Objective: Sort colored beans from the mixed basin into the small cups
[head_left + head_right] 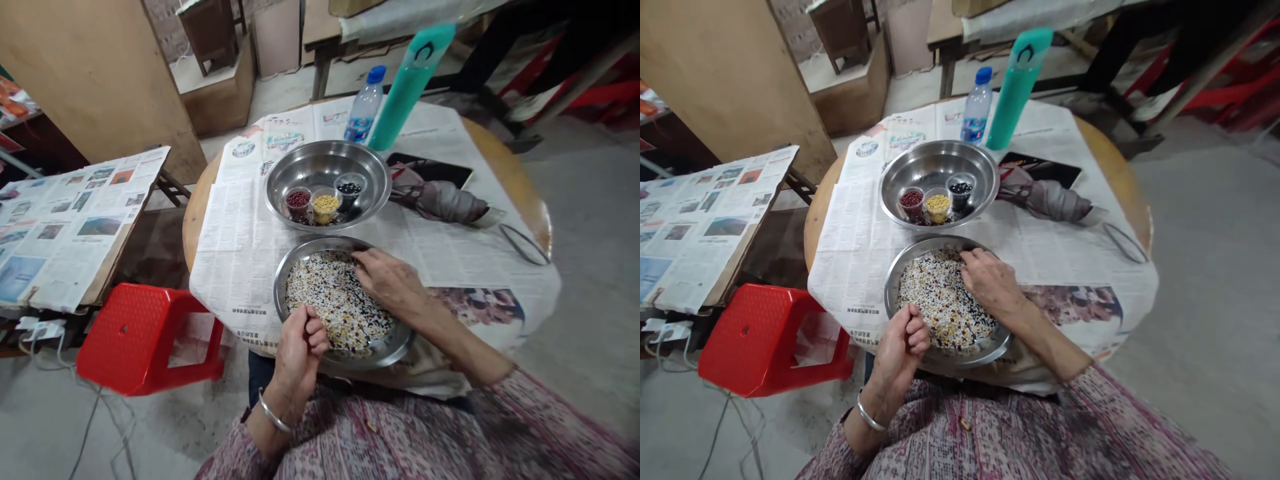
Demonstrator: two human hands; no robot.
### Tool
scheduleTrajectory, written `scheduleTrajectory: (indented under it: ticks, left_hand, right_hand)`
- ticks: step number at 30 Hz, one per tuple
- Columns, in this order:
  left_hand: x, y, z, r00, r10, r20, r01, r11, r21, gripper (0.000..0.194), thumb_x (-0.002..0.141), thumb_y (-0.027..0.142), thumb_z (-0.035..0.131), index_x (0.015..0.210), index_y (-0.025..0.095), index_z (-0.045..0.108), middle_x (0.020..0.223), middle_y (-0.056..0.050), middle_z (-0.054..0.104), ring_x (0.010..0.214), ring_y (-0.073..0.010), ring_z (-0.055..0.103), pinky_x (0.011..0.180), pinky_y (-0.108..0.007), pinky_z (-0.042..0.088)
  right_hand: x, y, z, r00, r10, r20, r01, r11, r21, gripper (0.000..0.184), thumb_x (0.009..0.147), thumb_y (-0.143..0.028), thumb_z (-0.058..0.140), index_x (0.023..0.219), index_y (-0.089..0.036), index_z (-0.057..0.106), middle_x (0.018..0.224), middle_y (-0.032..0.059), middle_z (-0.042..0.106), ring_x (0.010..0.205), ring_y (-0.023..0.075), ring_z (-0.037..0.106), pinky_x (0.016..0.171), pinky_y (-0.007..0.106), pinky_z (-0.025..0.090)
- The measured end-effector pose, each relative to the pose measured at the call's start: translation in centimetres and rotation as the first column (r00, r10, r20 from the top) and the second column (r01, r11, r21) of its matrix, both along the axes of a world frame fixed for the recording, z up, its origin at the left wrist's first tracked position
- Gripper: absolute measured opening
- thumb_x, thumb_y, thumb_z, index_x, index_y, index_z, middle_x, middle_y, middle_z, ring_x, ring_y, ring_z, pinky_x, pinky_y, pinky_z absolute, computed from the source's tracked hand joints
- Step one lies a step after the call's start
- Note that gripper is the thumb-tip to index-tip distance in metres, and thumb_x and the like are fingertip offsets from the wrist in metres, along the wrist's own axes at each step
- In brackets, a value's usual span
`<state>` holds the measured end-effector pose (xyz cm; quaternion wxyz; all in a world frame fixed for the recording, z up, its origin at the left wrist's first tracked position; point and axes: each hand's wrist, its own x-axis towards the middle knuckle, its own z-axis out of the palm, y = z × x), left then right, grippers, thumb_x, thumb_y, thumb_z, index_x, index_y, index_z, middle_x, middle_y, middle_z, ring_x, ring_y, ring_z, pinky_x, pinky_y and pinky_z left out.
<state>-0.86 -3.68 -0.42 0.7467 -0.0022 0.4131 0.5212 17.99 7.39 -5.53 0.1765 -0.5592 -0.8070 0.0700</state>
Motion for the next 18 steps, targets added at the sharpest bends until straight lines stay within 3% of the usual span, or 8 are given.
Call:
scheduleTrajectory:
  ticks: [5, 12, 15, 18]
  left_hand:
    - [-0.7, -0.3, 0.6, 0.998, 0.020, -0.056, -0.015, 0.997, 0.082, 0.029, 0.080, 0.024, 0.077, 0.097, 0.015, 0.056, 0.065, 0.008, 0.039, 0.050, -0.0022, 0.030, 0.046, -0.012, 0.022]
    - [-1.4, -0.2, 0.3, 0.988, 0.099, -0.119, -0.091, 0.993, 0.073, 0.031, 0.068, 0.004, 0.069, 0.097, 0.011, 0.063, 0.085, -0.002, 0.059, 0.061, -0.0034, 0.046, 0.053, -0.013, 0.037]
    - [-1.4, -0.1, 0.2, 0.990, 0.111, -0.092, -0.105, 0.992, 0.069, 0.029, 0.067, 0.001, 0.066, 0.094, 0.010, 0.064, 0.084, -0.002, 0.060, 0.064, -0.0045, 0.049, 0.056, -0.014, 0.041]
    - [-1.1, -0.2, 0.3, 0.992, 0.110, -0.058, -0.107, 0.993, 0.051, 0.020, 0.073, 0.004, 0.067, 0.092, 0.010, 0.064, 0.081, -0.002, 0.060, 0.064, -0.0052, 0.049, 0.057, -0.014, 0.042]
  right_hand:
    - [-1.2, -1.3, 0.0, 0.999, 0.051, 0.013, -0.050, 0.996, -0.073, 0.026, 0.093, -0.022, 0.049, 0.109, -0.015, 0.069, 0.106, 0.0127, 0.072, 0.094, 0.0247, 0.068, 0.085, 0.035, 0.052]
    - [-0.7, -6.0, 0.1, 0.927, 0.327, -0.182, -0.350, 0.931, -0.109, 0.016, 0.094, -0.019, 0.053, 0.098, -0.020, 0.068, 0.093, 0.0059, 0.071, 0.083, 0.0188, 0.069, 0.075, 0.031, 0.054]
    - [-0.9, -7.5, 0.1, 0.910, 0.348, -0.223, -0.368, 0.928, -0.054, 0.018, 0.095, -0.019, 0.051, 0.103, -0.020, 0.067, 0.094, 0.0070, 0.071, 0.081, 0.0186, 0.068, 0.074, 0.031, 0.054]
    - [-1.2, -7.5, 0.1, 0.904, 0.350, -0.245, -0.372, 0.927, -0.047, 0.018, 0.097, -0.019, 0.050, 0.094, -0.020, 0.067, 0.086, 0.0056, 0.070, 0.076, 0.0178, 0.067, 0.070, 0.030, 0.053]
